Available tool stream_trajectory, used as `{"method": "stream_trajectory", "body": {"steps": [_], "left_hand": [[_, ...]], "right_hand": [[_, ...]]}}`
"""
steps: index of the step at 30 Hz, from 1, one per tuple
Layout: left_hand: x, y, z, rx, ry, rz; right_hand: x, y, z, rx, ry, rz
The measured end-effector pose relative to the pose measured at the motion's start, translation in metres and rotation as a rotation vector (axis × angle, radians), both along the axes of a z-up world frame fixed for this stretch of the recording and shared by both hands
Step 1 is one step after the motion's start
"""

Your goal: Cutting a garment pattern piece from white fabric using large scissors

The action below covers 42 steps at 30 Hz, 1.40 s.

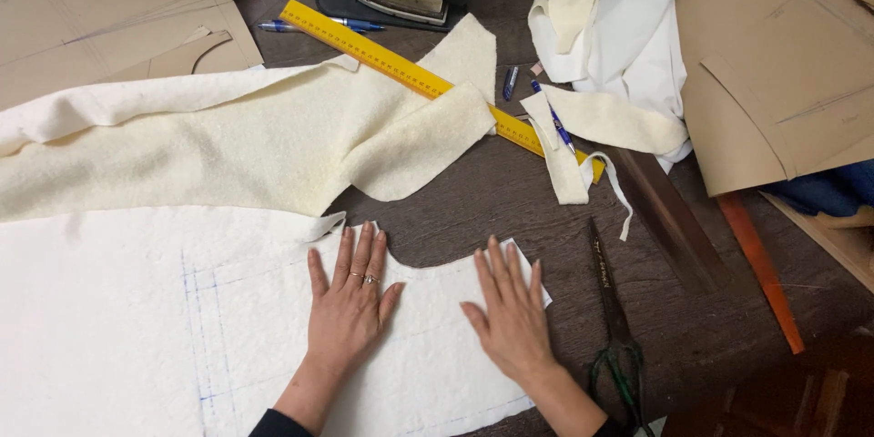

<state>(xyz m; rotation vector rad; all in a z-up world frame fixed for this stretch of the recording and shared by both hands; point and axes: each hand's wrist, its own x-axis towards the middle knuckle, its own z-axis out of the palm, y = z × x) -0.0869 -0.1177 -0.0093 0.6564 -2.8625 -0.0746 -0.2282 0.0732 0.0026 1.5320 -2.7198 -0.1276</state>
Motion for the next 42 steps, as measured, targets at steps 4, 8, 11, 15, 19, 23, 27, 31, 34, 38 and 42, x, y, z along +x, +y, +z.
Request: {"method": "stream_trajectory", "body": {"steps": [4, 8, 11, 15, 19, 23, 27, 31, 34, 38, 42], "left_hand": [[0.000, 0.000, 0.001, 0.012, -0.003, 0.007], [0.000, 0.000, -0.002, -0.019, -0.019, 0.008], [0.000, 0.000, 0.000, -0.008, -0.017, 0.009], [0.000, 0.000, 0.001, -0.002, -0.014, 0.003], [0.000, -0.001, 0.001, -0.009, -0.010, 0.001], [0.000, -0.001, 0.000, 0.024, -0.021, -0.005], [0.001, -0.001, -0.004, 0.016, -0.019, 0.000], [-0.003, 0.008, 0.001, 0.077, 0.014, -0.003], [-0.009, 0.027, 0.004, 0.132, 0.109, -0.081], [-0.019, 0.058, 0.006, 0.218, 0.122, -0.388], [-0.032, 0.072, 0.012, 0.148, 0.160, -0.442]], "right_hand": [[-0.007, 0.003, 0.004, -0.154, -0.200, -0.029], [-0.008, 0.002, 0.001, -0.156, -0.206, -0.044], [-0.011, 0.002, 0.002, -0.163, -0.240, -0.060], [-0.026, 0.004, 0.009, -0.276, -0.403, -0.202], [-0.059, 0.015, 0.024, -0.559, -0.534, -0.382], [-0.083, 0.032, 0.024, -0.598, -0.780, -0.596], [-0.090, 0.038, 0.029, -0.483, -0.973, -0.695], [-0.091, 0.043, 0.017, -0.528, -1.015, -0.687], [-0.087, 0.036, 0.028, -0.447, -0.985, -0.689], [-0.083, 0.030, 0.028, -0.416, -0.939, -0.677], [-0.082, 0.030, 0.016, -0.431, -0.877, -0.604]]}}
